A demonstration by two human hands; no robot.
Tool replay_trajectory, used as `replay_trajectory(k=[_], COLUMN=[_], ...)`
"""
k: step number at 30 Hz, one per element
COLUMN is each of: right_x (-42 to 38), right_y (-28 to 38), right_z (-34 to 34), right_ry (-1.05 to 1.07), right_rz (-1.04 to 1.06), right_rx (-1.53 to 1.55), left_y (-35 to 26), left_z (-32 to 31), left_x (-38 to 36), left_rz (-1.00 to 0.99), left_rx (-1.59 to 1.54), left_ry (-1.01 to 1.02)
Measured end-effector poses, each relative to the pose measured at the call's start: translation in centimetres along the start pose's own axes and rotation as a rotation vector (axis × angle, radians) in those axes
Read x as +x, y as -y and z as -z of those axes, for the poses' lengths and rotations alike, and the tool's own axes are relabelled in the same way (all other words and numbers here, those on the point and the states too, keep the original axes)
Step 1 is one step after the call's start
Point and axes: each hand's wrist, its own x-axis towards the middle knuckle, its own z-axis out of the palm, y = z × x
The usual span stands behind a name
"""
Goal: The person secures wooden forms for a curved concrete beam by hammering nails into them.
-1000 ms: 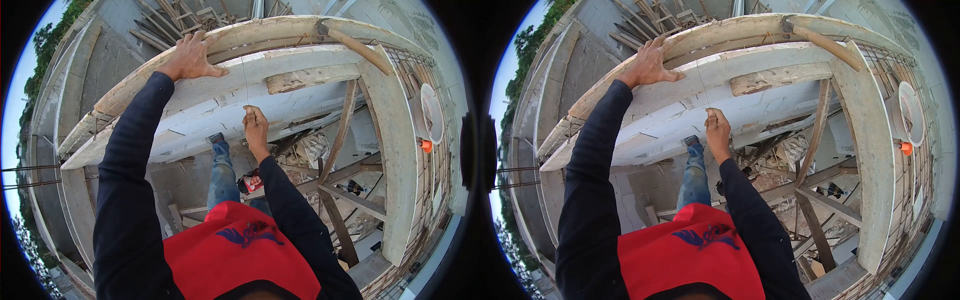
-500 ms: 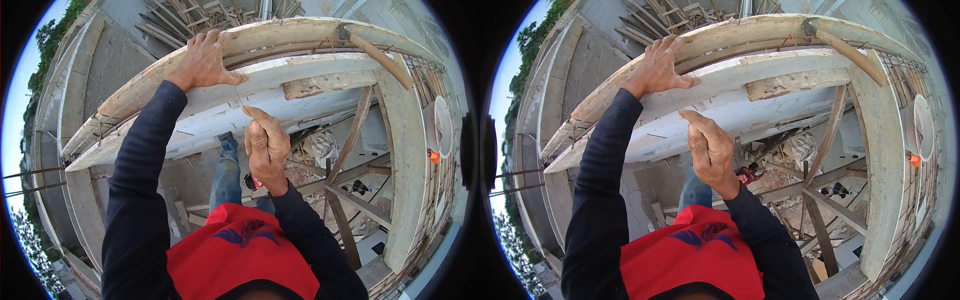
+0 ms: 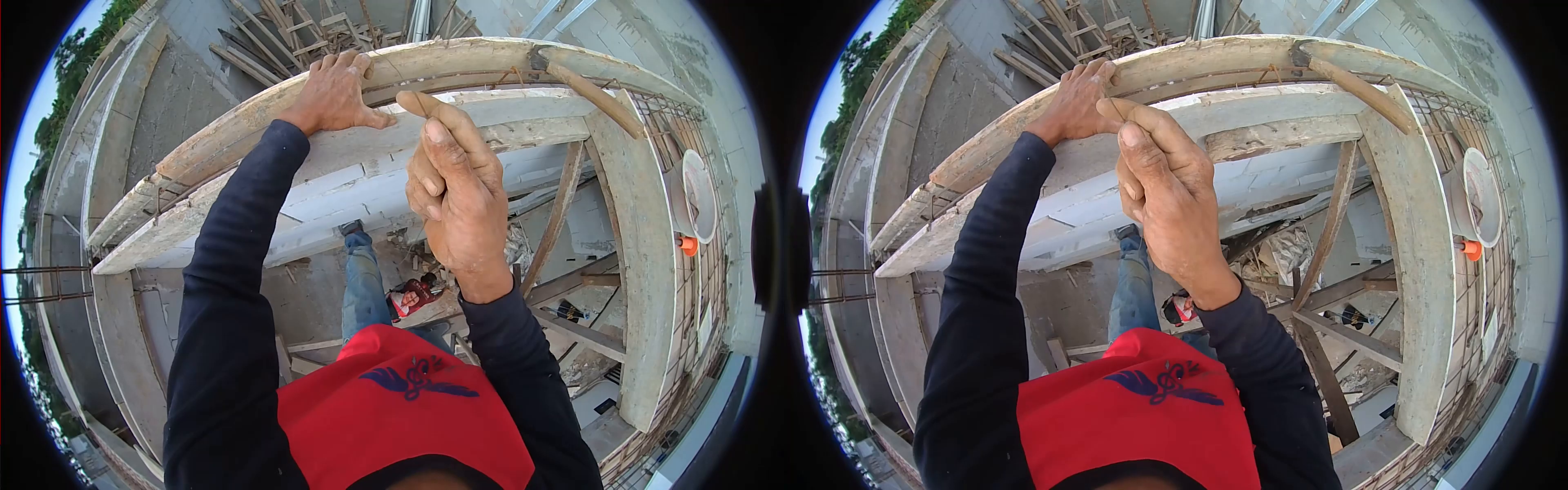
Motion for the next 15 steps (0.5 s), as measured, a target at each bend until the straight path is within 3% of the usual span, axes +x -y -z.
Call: replay_trajectory(k=[2,6,13,15], right_x=[1.8,2.7,-3.1,-4.0], right_y=[-0.4,0.8,1.3,0.7], right_z=[0.1,-0.8,0.4,0.9], right_ry=[-0.015,0.014,-0.065,-0.117], right_rz=[-0.075,-0.019,-0.147,-0.175], right_rx=[0.09,0.047,0.055,0.05], left_y=[-0.2,-0.1,0.1,-0.7], left_z=[-0.2,0.0,-0.7,0.7], left_x=[-0.3,0.2,-0.1,0.2], left_rz=[0.015,0.002,-0.03,0.104], left_rx=[-0.007,0.025,0.062,0.027], left_ry=[0.021,0.019,-0.027,0.176])
